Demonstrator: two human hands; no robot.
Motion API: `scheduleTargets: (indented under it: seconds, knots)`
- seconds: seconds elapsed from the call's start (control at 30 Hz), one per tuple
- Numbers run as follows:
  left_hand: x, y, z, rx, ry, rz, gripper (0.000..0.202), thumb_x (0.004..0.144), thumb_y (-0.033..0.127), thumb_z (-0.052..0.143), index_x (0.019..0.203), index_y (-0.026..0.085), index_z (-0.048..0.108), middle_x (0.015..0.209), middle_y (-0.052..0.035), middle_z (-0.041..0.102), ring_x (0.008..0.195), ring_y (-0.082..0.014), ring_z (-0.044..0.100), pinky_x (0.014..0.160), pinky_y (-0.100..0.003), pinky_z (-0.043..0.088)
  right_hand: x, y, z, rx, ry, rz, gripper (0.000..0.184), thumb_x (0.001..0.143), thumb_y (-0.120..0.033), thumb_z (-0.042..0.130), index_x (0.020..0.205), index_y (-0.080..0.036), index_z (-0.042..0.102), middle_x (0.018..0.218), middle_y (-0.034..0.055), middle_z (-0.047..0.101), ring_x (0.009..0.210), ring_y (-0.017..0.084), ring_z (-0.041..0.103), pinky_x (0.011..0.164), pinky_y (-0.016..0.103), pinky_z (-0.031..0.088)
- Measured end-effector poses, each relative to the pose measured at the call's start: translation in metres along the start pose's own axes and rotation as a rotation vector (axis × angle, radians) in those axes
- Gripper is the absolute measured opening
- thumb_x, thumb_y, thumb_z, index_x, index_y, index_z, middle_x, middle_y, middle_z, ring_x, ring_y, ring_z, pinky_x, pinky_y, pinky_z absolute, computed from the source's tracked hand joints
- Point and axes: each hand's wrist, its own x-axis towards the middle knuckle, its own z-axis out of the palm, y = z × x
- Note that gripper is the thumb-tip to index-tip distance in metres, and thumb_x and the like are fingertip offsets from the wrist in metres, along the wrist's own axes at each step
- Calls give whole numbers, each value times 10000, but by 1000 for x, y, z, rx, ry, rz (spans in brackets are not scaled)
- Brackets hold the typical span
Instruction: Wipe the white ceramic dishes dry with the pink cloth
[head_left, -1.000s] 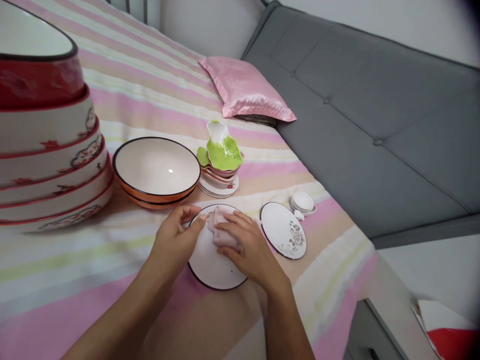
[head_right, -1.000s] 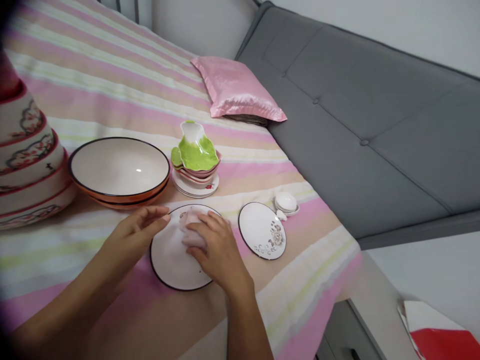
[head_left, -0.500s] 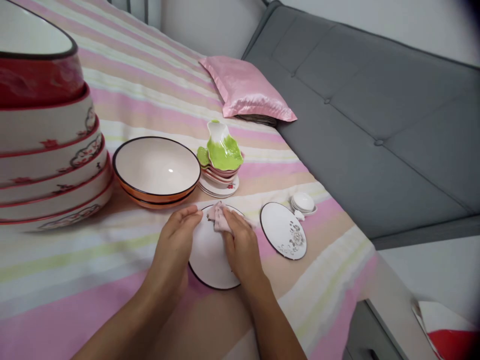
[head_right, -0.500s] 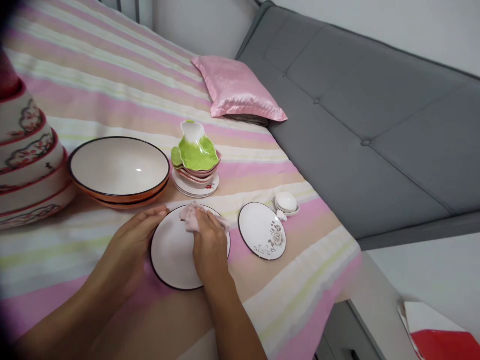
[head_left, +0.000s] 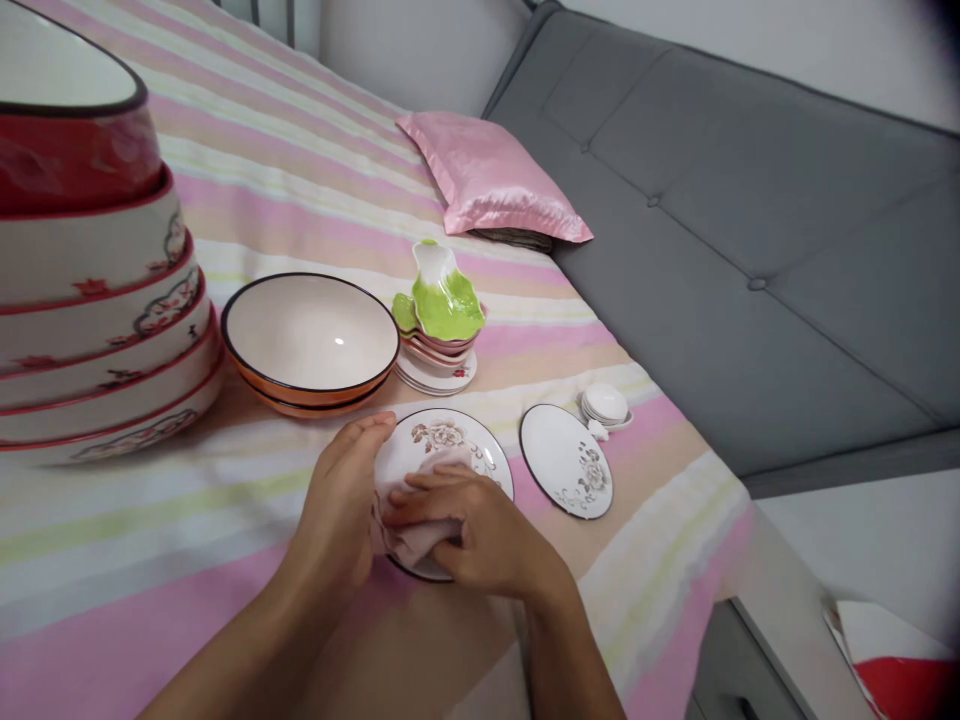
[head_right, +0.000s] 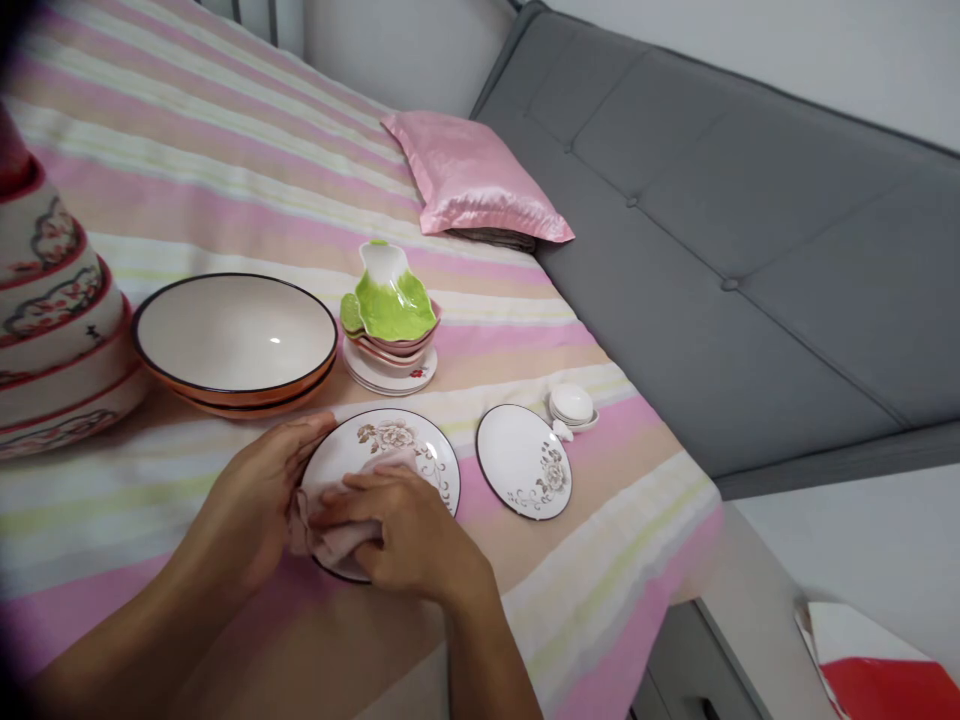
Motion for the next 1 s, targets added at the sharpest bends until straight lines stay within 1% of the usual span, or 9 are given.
scheduleTargets:
  seconds: [0.13,0.23,0.37,0.5,0.6,0.73,0.87,0.93,1.0]
  knots:
    - [0,0,1,-26,-7,21,223,683,337,611,852,196,649,930,-36,691,985,-257,606,835,-351,485,-14,-3,-10,55,-73,78,628,614,41,444,1035,-366,673,1085,-111,680,1142,135,576,1006,336,428]
    - [0,0,1,-27,-7,39,223,674,337,618,842,195,657,964,-50,693,1042,-282,584,896,-391,463,-24,1,-14,42,-70,147,625,596,50,410,960,-367,702,998,-109,710,1066,139,626,921,321,497]
    - [1,-2,0,-13,-20,65,233,694,337,618,861,182,664,1049,-57,677,1092,-266,560,1000,-394,385,-32,6,-18,-40,25,266,596,576,63,408,881,-338,727,938,-92,727,977,157,667,848,317,528]
    - [2,-4,-1,-19,-35,59,252,693,344,621,875,174,661,1042,-64,673,1073,-264,564,998,-400,379,-25,14,-19,-199,216,304,507,615,67,453,793,-313,739,898,-72,736,930,180,666,854,344,502]
    - [2,-4,-1,-16,-30,52,259,690,346,621,880,176,664,1033,-65,673,1058,-261,568,992,-401,381,-13,24,-13,-316,392,329,457,661,36,482,863,-285,738,921,-19,733,931,213,636,866,385,478]
    - [1,-3,0,-23,-44,56,255,690,347,618,875,178,663,1016,-62,677,1040,-262,574,977,-402,393,2,38,1,-326,559,315,440,715,-8,477,996,-252,711,1014,9,711,968,212,592,890,367,460]
    - [1,-5,-2,-28,-56,69,259,688,363,621,868,182,662,989,-56,680,1012,-255,583,957,-394,406,7,41,9,-302,613,257,425,762,-41,460,1086,-214,673,1096,25,685,1016,203,578,928,355,444]
    - [2,-6,-2,-25,-68,78,259,686,369,619,861,183,661,982,-54,681,1001,-250,588,940,-384,418,9,40,11,-279,594,218,417,798,-63,441,1135,-202,644,1149,38,663,1066,199,569,956,359,434]
    - [3,-6,-3,2,-64,107,256,681,378,617,842,182,658,976,-55,681,992,-247,592,917,-374,434,10,38,13,-257,533,158,405,840,-87,419,1187,-175,608,1217,58,625,1146,193,539,1010,364,403]
